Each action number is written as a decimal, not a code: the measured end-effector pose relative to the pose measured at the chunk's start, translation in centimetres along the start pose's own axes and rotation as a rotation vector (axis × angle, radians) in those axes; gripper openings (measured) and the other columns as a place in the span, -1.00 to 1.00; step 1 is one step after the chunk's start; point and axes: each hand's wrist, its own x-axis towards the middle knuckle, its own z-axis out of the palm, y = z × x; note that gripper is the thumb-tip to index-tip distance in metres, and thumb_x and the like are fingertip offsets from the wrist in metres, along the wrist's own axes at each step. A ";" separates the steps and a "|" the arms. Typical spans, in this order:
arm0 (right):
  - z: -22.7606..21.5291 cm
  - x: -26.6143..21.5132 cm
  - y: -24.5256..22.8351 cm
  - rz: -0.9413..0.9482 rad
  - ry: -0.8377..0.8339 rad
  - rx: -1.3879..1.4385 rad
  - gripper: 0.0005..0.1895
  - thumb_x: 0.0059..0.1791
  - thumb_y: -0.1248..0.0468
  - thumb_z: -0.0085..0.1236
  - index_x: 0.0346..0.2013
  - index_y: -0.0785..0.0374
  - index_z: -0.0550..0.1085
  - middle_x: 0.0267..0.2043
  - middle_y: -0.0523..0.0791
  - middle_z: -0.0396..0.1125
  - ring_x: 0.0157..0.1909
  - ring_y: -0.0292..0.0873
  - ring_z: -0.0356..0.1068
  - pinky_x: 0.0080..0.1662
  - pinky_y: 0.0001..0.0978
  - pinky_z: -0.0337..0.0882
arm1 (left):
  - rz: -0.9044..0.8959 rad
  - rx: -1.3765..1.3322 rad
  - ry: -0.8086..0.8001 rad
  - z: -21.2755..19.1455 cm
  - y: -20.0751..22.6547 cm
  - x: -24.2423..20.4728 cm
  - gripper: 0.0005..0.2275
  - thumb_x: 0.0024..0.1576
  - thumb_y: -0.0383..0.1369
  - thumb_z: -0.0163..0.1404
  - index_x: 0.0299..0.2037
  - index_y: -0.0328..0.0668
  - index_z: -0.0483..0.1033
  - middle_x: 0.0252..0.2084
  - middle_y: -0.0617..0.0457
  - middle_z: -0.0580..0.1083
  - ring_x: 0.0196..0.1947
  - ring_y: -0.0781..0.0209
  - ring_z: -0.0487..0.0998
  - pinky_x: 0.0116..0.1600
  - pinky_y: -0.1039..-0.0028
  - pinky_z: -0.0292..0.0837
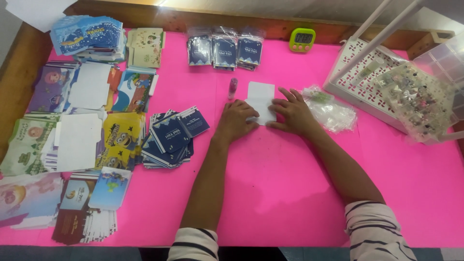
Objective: Folding white cards, inserting blue cards into them, and then placing the assembly into small plastic bags.
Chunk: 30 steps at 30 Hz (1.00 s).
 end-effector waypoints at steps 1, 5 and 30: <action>-0.1 0.0 -0.1 0.000 0.000 0.001 -0.39 -0.20 -0.34 0.29 -0.04 -0.07 0.59 0.05 -0.15 0.50 0.48 0.08 0.20 0.39 0.12 0.13 | 0.000 0.001 0.000 0.4 -0.2 0.0 -0.82 0.00 -0.22 0.23 -0.19 0.20 0.68 -0.18 0.20 0.59 0.09 0.20 0.49 0.26 0.13 0.32; -0.3 0.2 -0.1 -0.007 0.017 -0.014 -0.33 -0.23 -0.41 0.26 -0.08 -0.05 0.61 0.03 -0.14 0.51 0.48 0.07 0.21 0.39 0.10 0.12 | 0.022 0.042 0.009 0.6 -0.2 0.3 -0.90 0.07 -0.19 0.18 -0.24 0.22 0.68 -0.21 0.22 0.60 0.06 0.25 0.52 0.25 0.16 0.35; 1.6 -1.0 1.8 0.021 0.063 -0.019 -0.67 -0.05 0.15 0.21 0.01 -0.18 0.58 0.09 -0.28 0.48 0.51 -0.01 0.18 0.38 -0.02 0.16 | -0.062 0.167 0.142 3.4 0.3 0.8 -0.89 0.08 -0.23 0.18 -0.22 0.13 0.61 -0.26 0.17 0.46 -0.01 0.13 0.47 0.15 0.06 0.40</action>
